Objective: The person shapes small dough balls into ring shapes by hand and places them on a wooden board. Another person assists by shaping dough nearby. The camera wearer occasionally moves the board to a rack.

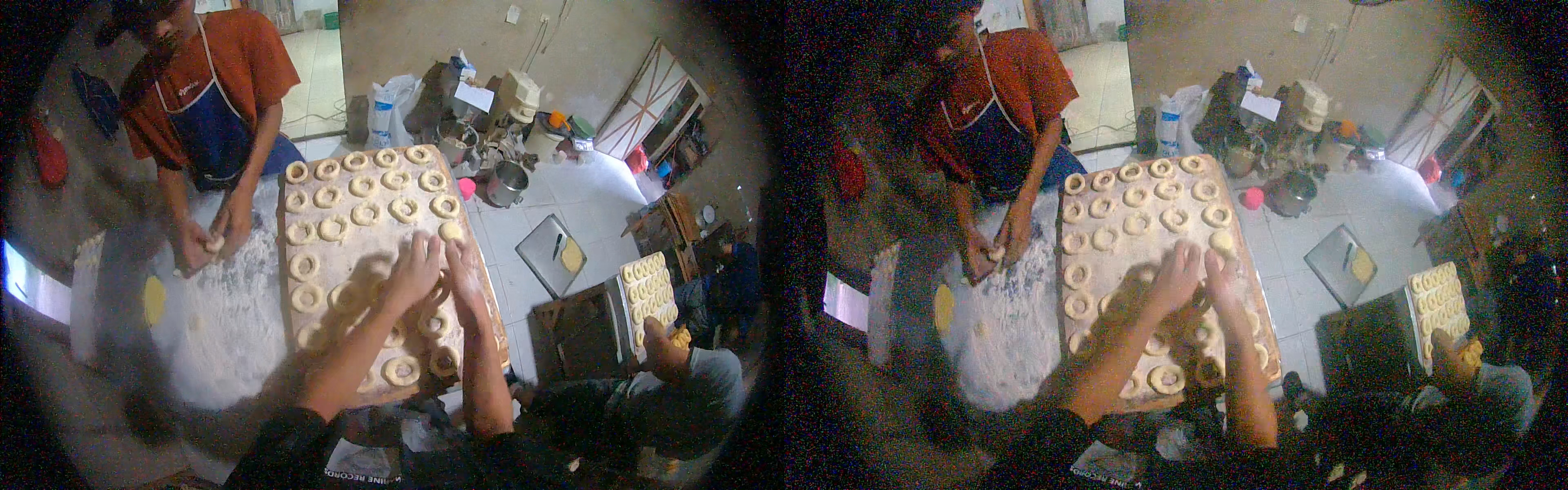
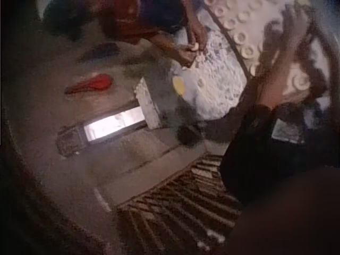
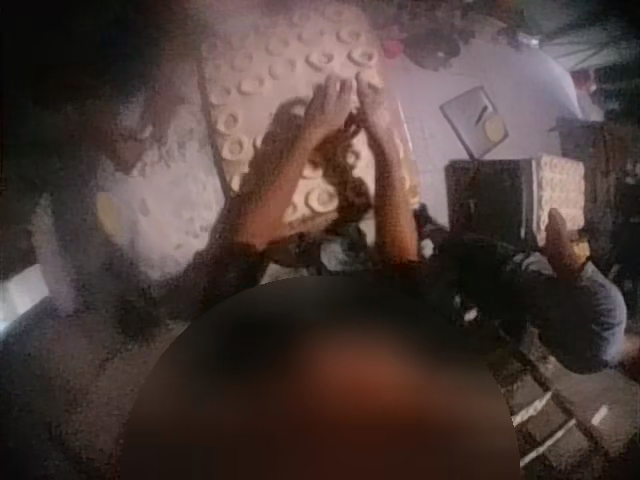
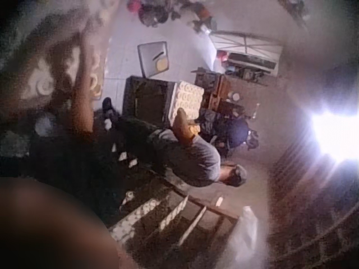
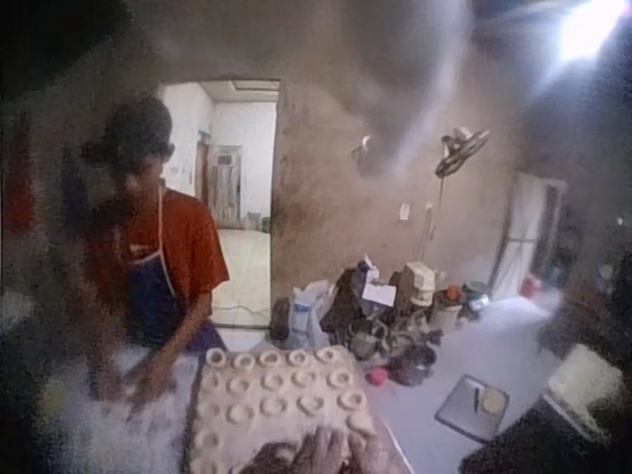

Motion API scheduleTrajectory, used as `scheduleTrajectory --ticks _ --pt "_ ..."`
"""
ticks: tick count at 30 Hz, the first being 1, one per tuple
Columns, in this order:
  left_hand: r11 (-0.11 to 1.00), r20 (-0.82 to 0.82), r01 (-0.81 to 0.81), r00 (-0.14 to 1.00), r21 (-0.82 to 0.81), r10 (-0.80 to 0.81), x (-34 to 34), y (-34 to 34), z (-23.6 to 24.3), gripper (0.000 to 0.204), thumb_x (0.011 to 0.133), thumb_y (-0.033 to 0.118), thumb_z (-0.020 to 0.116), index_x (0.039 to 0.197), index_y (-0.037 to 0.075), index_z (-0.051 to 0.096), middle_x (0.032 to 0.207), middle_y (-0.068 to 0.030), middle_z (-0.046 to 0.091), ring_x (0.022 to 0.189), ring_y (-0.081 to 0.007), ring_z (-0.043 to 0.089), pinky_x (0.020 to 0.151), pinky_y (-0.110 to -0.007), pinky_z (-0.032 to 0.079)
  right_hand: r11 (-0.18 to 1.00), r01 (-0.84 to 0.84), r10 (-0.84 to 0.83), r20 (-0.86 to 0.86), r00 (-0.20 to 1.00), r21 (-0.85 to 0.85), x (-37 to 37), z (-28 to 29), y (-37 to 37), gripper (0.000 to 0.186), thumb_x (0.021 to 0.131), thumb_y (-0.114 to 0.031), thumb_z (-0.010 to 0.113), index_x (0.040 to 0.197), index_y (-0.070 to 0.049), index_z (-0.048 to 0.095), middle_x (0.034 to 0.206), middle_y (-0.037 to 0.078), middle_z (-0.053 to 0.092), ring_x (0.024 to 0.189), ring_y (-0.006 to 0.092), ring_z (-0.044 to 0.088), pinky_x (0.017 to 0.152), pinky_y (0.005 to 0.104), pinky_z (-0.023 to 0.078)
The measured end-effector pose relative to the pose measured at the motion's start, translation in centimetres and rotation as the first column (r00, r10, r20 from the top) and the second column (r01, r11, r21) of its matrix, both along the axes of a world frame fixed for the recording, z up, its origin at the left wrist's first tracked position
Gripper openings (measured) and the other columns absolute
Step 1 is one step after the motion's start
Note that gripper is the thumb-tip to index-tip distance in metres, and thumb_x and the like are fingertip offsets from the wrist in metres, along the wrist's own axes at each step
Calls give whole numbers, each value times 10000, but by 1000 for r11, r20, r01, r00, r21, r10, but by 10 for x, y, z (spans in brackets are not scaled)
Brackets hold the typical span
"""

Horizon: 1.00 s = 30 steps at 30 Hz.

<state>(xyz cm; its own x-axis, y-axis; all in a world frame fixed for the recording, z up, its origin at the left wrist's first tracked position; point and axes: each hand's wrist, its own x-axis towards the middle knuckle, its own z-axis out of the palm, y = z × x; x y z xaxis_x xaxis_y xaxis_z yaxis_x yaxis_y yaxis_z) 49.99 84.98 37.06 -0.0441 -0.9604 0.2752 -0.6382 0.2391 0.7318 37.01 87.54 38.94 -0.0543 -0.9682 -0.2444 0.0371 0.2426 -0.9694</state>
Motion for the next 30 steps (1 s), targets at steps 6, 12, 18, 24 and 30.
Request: scheduleTrajectory --ticks 6,12,18,24,30 --pt "929 312 -121 950 351 6 27 -1 7 643 925 380 585 1435 68 348 1378 -335 395 1261 -504 441 1057 -609 326 990 -142 89 -713 695 -14 -13 -8 4 855 854 -520 655 1455 -31 292 873 206 677 824 354 677 755 445 505" --pt "891 456 22 853 453 -253 26 28 33 716 879 333 646 1474 108 319 1367 -256 416 1279 -439 430 1069 -557 340 972 -235 137 -766 628 -19 -32 -65 -33 709 821 -401 695 1381 -69 414 901 234 671 878 392 659 773 472 516" --pt "961 87 22 995 277 -48 76 61 34 678 887 309 644 1464 113 347 1323 -288 422 1199 -470 486 1007 -536 421 898 -357 -217 -964 153 -259 -55 -93 -147 391 758 -305 725 1003 -12 644 766 174 681 746 336 660 697 443 520" --pt "955 -135 -252 952 160 274 220 165 -1 421 903 174 633 1300 102 511 1123 -243 540 1042 -394 569 892 -466 480 916 -391 239 -657 715 -93 56 -39 -122 281 869 -226 639 1033 -1 604 853 115 666 744 213 651 671 364 531" --pt "764 -164 -579 756 284 634 345 286 -53 308 902 87 626 1202 42 573 1035 -157 637 920 -279 628 826 -394 495 330 -943 806 -535 253 51 350 -26 28 414 807 30 658 1204 3 542 1171 106 644 1115 216 605 956 341 479"
